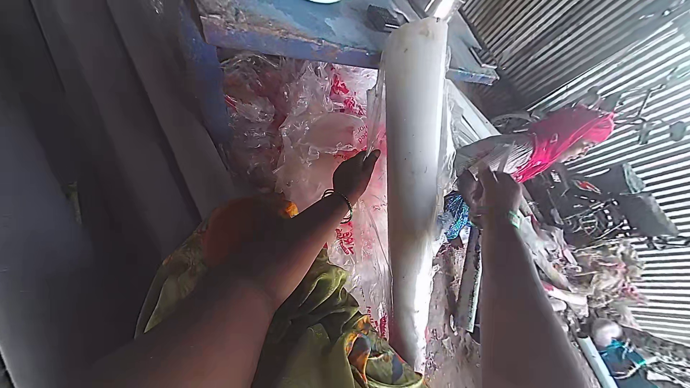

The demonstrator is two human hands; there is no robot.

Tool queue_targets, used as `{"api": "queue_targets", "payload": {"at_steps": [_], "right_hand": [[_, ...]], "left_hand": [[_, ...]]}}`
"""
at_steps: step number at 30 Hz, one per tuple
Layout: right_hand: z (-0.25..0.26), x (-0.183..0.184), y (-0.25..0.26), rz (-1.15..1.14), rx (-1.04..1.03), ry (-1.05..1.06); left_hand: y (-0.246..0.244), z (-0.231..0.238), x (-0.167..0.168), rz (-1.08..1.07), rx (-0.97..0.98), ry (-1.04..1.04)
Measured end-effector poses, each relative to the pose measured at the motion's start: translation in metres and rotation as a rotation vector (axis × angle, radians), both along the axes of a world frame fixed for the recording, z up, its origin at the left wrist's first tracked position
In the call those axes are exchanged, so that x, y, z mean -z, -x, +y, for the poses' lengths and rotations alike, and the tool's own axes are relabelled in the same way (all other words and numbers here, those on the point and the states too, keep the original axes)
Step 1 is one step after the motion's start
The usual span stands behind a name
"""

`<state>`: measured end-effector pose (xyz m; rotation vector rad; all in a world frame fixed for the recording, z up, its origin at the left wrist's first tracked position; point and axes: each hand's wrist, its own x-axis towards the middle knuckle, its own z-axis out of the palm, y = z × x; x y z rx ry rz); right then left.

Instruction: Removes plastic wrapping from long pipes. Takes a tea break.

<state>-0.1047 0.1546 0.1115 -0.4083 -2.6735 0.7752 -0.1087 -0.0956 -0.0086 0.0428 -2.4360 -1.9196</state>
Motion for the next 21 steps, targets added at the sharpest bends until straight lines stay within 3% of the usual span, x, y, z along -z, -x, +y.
{"api": "queue_targets", "payload": {"at_steps": [5,10,13,17,21], "right_hand": [[0.029,0.037,-0.088,-0.054,0.015,-0.027],[0.035,0.081,-0.169,-0.090,0.050,0.278],[0.040,0.102,-0.199,-0.118,0.077,0.396],[0.049,0.118,-0.217,-0.279,-0.018,0.166],[0.049,0.125,-0.219,-0.281,-0.109,0.112]], "left_hand": [[0.003,0.008,0.010,0.062,-0.088,-0.092],[0.000,0.013,0.009,0.018,-0.158,-0.099],[0.001,0.018,0.016,0.049,-0.219,-0.219],[0.000,0.026,0.023,0.078,-0.301,-0.401],[0.002,0.020,0.015,0.101,-0.467,-0.554]]}}
